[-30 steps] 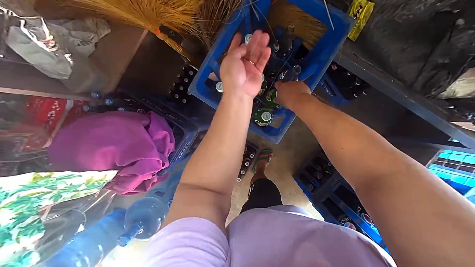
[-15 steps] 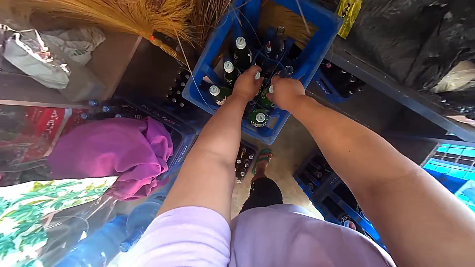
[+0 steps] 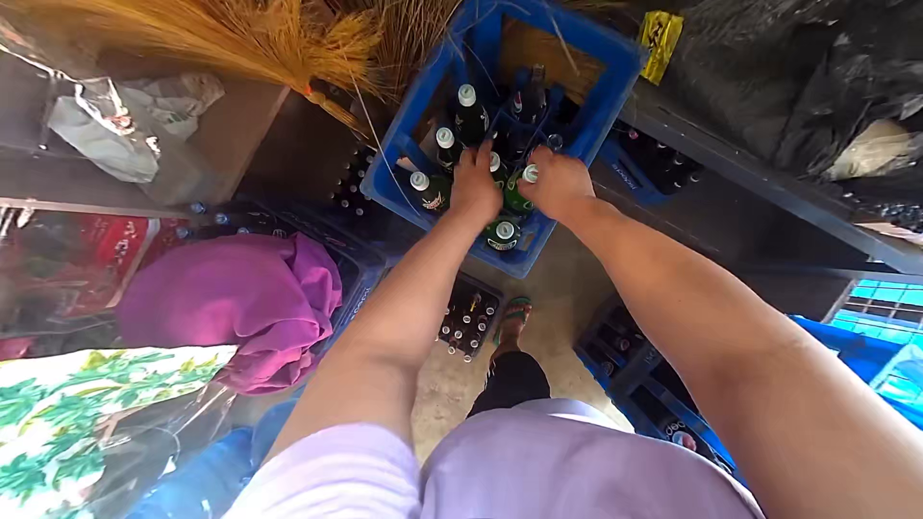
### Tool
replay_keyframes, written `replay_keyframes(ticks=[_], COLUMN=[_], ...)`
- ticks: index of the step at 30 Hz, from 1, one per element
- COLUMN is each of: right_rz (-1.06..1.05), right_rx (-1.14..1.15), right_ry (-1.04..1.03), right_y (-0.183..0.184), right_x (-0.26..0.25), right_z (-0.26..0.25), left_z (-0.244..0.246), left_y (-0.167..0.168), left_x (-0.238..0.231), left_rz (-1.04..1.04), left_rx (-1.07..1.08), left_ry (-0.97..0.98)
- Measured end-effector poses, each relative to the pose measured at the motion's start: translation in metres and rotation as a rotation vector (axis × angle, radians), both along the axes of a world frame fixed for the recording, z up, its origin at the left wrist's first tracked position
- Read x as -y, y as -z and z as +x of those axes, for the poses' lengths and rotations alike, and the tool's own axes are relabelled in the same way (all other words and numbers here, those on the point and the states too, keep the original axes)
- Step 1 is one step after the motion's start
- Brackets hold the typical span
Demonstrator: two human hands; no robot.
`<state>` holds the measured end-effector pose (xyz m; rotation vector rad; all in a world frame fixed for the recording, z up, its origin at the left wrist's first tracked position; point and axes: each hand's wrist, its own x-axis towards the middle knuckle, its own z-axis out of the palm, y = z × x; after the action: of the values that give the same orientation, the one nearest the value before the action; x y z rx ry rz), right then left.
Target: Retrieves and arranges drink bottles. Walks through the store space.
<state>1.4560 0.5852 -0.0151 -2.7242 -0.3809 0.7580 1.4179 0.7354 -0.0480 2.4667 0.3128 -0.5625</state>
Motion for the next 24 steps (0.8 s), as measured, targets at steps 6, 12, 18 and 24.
replay_keyframes(ticks=[6, 12, 18, 24], right_rz=[0.274, 0.433, 0.622, 0.629], right_rx=[0.075, 0.343, 0.583, 0.677], right_ry=[0.311, 0.351, 0.451, 0.416], right_y=[-0.061, -0.153, -0.222, -0.280], right_x=[0.017, 0.039, 0.083, 0.122], right_z=[0.002, -0.005, -0.017, -0.060], left_z=[-0.033, -0.032, -0.054, -0.090], left_y=[-0.017, -0.012, -0.101, -0.218], left_x=[0.039, 0.031, 0.016, 0.025], left_rz=[0.219, 0.221, 0.038, -0.349], left_rx=[-0.452, -0.268, 0.097, 1.059], left_ry=[0.421, 0.465, 0.123, 0.176])
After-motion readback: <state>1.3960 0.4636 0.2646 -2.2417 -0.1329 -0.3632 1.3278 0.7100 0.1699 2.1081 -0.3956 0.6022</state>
